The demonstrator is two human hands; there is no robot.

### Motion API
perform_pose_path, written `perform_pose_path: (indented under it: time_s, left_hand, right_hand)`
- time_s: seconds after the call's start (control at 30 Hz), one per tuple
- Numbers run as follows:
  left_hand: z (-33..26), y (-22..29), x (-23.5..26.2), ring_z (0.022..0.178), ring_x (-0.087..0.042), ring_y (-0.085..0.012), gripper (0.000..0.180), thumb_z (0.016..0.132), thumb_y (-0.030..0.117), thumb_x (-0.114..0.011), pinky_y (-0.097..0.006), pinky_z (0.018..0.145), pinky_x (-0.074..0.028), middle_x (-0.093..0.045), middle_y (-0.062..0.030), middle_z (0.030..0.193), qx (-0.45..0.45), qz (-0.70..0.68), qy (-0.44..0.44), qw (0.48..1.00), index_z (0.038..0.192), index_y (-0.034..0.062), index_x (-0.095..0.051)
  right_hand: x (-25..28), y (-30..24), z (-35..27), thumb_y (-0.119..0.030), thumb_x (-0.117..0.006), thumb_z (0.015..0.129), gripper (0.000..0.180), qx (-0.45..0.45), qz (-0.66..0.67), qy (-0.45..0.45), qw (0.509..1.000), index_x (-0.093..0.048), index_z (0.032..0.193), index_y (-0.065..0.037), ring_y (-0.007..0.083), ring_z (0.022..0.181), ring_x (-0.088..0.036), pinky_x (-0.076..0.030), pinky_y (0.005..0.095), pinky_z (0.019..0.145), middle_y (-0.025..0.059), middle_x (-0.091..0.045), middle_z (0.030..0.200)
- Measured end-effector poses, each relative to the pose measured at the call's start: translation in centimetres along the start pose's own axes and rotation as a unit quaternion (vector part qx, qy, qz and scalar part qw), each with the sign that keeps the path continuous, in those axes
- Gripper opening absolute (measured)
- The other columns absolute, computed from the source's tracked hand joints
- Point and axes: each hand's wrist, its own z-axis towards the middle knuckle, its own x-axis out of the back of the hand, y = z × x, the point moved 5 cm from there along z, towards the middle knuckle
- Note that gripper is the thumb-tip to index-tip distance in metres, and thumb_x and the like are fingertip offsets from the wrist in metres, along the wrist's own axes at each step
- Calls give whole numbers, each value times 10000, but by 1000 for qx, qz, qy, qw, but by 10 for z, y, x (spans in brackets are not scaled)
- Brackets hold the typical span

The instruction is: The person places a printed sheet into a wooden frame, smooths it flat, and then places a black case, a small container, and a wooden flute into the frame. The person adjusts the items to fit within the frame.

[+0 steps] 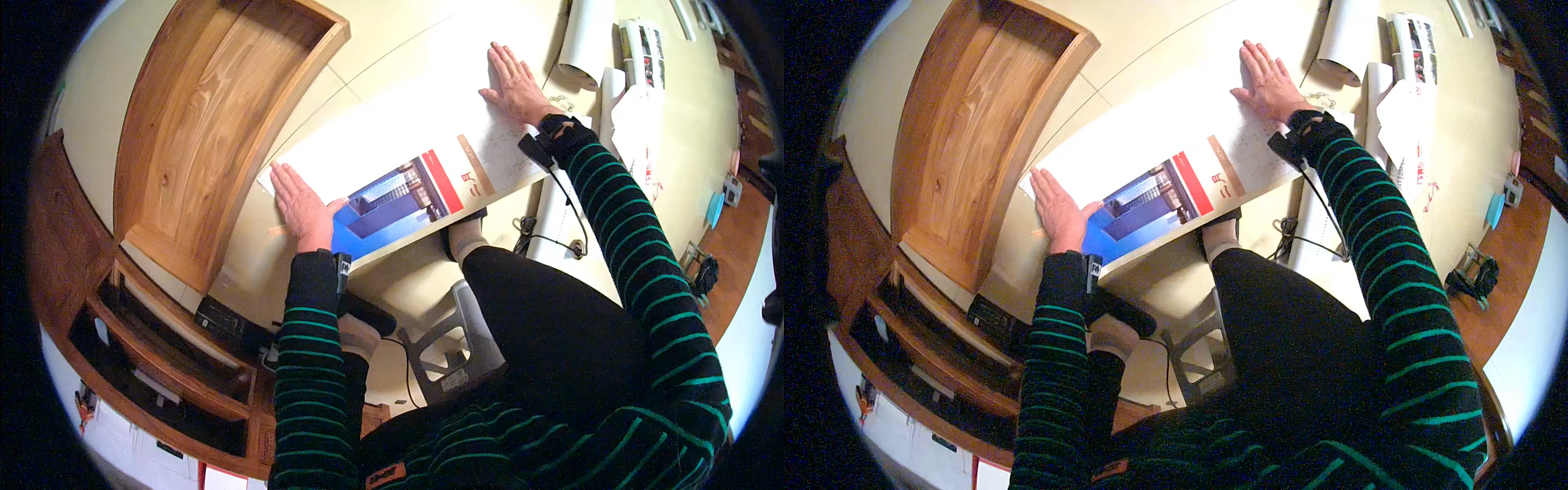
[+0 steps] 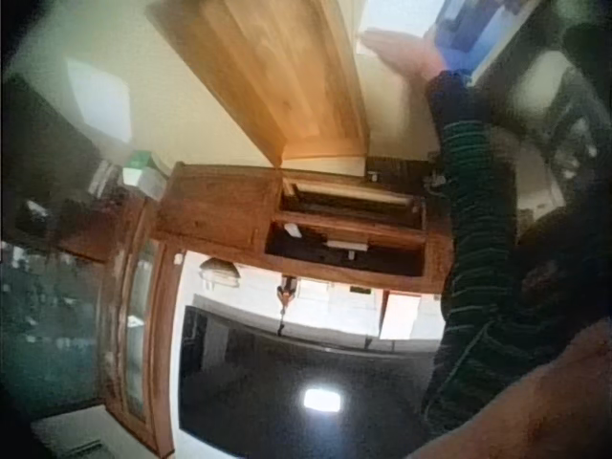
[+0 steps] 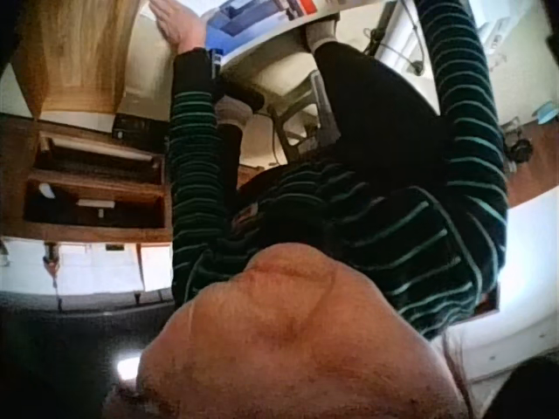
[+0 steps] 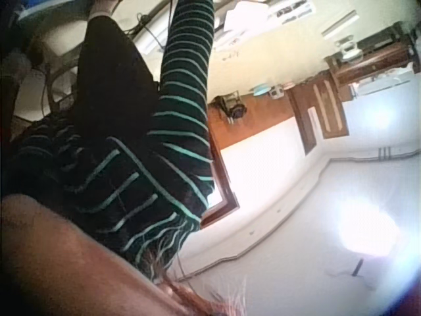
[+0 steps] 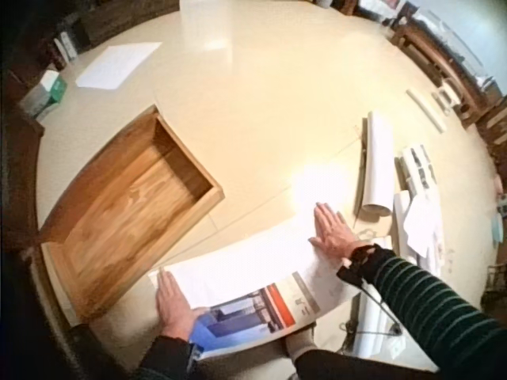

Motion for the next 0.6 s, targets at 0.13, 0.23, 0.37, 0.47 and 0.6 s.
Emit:
perform_pose_path:
  time_s: [0.13,0.23,0.37,0.47,0.6]
  left_hand:
    - [-1,-10,0,1541,-120,-351,1254,695,472,-880,-422,1252,-168,-80,-232,1663,-21,-33,41,998,1560,-70,-152]
    - [-1,-13,2,1533,-141,-373,1206,729,476,-849,-437,1240,-193,-110,-262,1648,-67,20,60,996,1543,-100,-171]
    - [1,-13,-7,1539,-114,-379,1230,718,472,-862,-436,1236,-201,-118,-280,1642,-55,8,47,997,1546,-105,-157]
    - [0,-27,-12,1495,-209,-408,1202,713,472,-872,-462,1213,-229,-183,-309,1606,28,-7,70,997,1540,-83,-198]
    - [-3,-62,-4,1367,-359,-407,1010,744,437,-861,-490,1127,-316,-390,-256,1449,96,-90,157,979,1475,-28,-343]
  right_hand:
    - [0,-1,4,-518,-560,977,879,-8,-11,-15,1000,-88,1618,-145,244,1560,-38,-132,485,1273,33,-53,1693]
    - [2,-3,5,-516,-577,962,892,-2,2,-5,1000,-105,1616,-134,246,1561,-55,-156,501,1262,38,-67,1693]
    - [1,-2,4,-520,-590,956,903,-8,-16,5,1000,-112,1616,-132,245,1561,-58,-171,511,1256,39,-61,1694]
    - [-2,-3,4,-526,-575,966,893,-8,-14,-8,1000,-105,1617,-134,244,1561,-50,-167,518,1257,41,-49,1694]
    - [-2,-3,4,-478,-563,985,875,-18,-18,-18,1000,-54,1620,-157,237,1560,-27,-142,506,1270,26,-20,1694]
